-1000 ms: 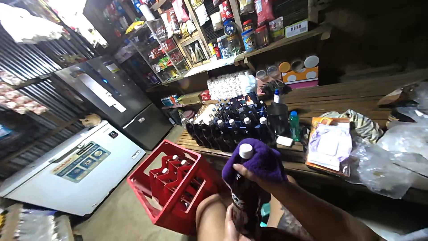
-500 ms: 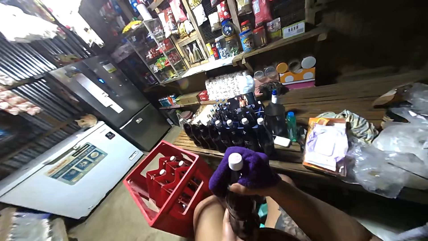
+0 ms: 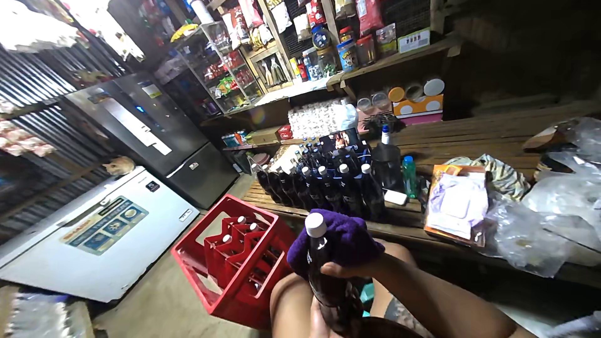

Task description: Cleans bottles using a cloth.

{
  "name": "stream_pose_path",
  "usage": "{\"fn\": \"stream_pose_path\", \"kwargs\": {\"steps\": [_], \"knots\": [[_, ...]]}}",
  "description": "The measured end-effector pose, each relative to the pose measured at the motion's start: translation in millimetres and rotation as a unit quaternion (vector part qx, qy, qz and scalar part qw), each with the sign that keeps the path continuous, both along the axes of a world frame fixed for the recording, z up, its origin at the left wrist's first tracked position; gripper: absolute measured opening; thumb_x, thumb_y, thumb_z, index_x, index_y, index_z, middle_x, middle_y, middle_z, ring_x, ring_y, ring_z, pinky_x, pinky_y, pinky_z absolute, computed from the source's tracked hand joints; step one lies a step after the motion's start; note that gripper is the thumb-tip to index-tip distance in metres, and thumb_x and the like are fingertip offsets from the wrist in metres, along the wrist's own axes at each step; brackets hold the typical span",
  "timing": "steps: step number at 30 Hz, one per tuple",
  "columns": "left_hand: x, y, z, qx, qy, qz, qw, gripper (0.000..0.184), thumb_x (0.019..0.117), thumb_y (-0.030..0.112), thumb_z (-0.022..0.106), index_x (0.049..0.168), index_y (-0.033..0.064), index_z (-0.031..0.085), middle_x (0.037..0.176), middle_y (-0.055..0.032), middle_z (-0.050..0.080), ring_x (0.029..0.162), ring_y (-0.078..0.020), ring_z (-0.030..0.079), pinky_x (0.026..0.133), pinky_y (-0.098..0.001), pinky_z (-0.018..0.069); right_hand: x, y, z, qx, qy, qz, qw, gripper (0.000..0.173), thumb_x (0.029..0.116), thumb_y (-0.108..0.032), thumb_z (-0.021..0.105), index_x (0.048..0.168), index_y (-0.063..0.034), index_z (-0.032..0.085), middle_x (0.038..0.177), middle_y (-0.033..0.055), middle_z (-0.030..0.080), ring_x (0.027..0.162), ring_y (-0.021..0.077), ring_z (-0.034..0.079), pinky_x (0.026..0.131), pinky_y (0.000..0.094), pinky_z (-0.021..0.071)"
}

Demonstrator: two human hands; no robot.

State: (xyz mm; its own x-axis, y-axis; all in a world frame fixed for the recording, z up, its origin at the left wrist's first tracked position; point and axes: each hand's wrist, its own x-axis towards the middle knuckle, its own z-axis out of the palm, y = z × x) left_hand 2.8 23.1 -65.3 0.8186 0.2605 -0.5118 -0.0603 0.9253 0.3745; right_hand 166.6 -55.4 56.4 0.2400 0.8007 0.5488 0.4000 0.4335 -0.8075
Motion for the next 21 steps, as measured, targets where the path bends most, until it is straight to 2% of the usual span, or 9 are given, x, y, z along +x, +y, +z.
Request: {"fn": "stream_pose_path", "kwargs": {"steps": [2,4,7,9,11,13,15,18,21], "knots": [[-3.4,-0.3,-2.1,0.003,-0.051,-0.017,0.999,0.082,0.1006,0.069,0.008,0.101,0.0134,0.069,0.095,-0.0099,0.075,0.084,-0.0229,0.074,0.072,-0.0414,0.0618,-3.2,-1.9,-5.6,-0.033,0.021,0.046,0.998,0.054,0.0865,-0.035,0.076,0.116,0.0089,0.066,0.107,0.0104,0.071,0.103,0.0009,0.063,0.093,0.0178,0.0479],[-3.1,-7.3,16.6,0.016,-0.044,0.005,0.999,0.079,0.1035,0.062,0.006,0.092,0.0150,0.068,0.087,-0.0061,0.074,0.078,-0.0180,0.073,0.068,-0.0364,0.0613,-9.1,-5.3,-4.0,-0.107,0.019,0.043,0.993,0.048,0.0875,-0.024,0.075,0.119,0.0110,0.065,0.112,0.0174,0.070,0.106,0.0088,0.064,0.096,0.0232,0.0469],[-3.5,-21.5,56.2,0.010,-0.011,0.083,0.996,0.059,0.1073,0.045,0.020,0.080,0.0177,0.064,0.076,-0.0006,0.069,0.072,-0.0118,0.069,0.064,-0.0295,0.0586,-17.3,-2.0,-8.9,-0.155,-0.011,0.029,0.987,0.048,0.0873,-0.020,0.075,0.120,0.0126,0.064,0.115,0.0227,0.069,0.109,0.0172,0.064,0.099,0.0297,0.0470],[-12.6,-18.9,46.8,0.024,-0.033,0.079,0.996,0.054,0.1088,0.039,0.019,0.089,0.0182,0.065,0.085,0.0011,0.071,0.082,-0.0101,0.071,0.074,-0.0282,0.0601,-19.2,6.4,-23.4,-0.148,-0.057,0.041,0.986,0.045,0.0881,-0.022,0.074,0.117,0.0112,0.066,0.111,0.0226,0.070,0.105,0.0194,0.067,0.096,0.0325,0.0494],[5.9,-23.7,70.3,0.010,0.218,0.131,0.967,0.062,0.1093,0.046,0.012,0.082,0.0204,0.061,0.074,0.0026,0.069,0.073,-0.0097,0.069,0.071,-0.0295,0.0583,-19.6,9.0,-31.2,-0.203,-0.053,0.086,0.974,0.044,0.0897,-0.019,0.073,0.120,0.0115,0.064,0.114,0.0247,0.068,0.107,0.0223,0.066,0.097,0.0352,0.0488],[-22.5,-4.9,-1.2,0.028,-0.065,0.047,0.996,0.074,0.1037,0.058,0.004,0.102,0.0169,0.065,0.095,-0.0034,0.076,0.090,-0.0158,0.073,0.079,-0.0361,0.0610,-20.2,8.1,-35.8,-0.288,-0.003,0.129,0.949,0.047,0.0909,-0.020,0.073,0.126,0.0082,0.061,0.121,0.0221,0.065,0.112,0.0191,0.062,0.101,0.0330,0.0461],[-12.9,-21.6,37.5,0.056,0.064,0.120,0.989,0.071,0.1071,0.052,0.002,0.093,0.0160,0.061,0.077,-0.0007,0.072,0.070,-0.0122,0.070,0.064,-0.0320,0.0592,-19.6,13.0,-39.4,-0.343,-0.028,0.142,0.928,0.049,0.0909,-0.025,0.075,0.127,0.0062,0.062,0.123,0.0221,0.065,0.113,0.0224,0.062,0.102,0.0381,0.0460],[-10.6,-48.7,84.6,0.134,0.122,0.173,0.968,0.054,0.1110,0.031,0.006,0.107,0.0077,0.055,0.085,-0.0015,0.070,0.080,-0.0127,0.068,0.076,-0.0344,0.0582,-15.1,24.7,-47.7,-0.352,-0.079,0.138,0.922,0.053,0.0907,-0.032,0.075,0.127,0.0039,0.062,0.124,0.0228,0.065,0.116,0.0274,0.062,0.103,0.0457,0.0458],[-14.8,-15.9,20.8,0.052,-0.020,0.105,0.993,0.065,0.1054,0.056,0.014,0.102,0.0154,0.064,0.093,-0.0044,0.074,0.088,-0.0186,0.072,0.076,-0.0390,0.0605,-13.8,22.3,-50.8,-0.336,0.003,0.122,0.934,0.052,0.0922,-0.029,0.073,0.130,0.0046,0.061,0.126,0.0212,0.064,0.117,0.0222,0.061,0.105,0.0387,0.0451]]}}
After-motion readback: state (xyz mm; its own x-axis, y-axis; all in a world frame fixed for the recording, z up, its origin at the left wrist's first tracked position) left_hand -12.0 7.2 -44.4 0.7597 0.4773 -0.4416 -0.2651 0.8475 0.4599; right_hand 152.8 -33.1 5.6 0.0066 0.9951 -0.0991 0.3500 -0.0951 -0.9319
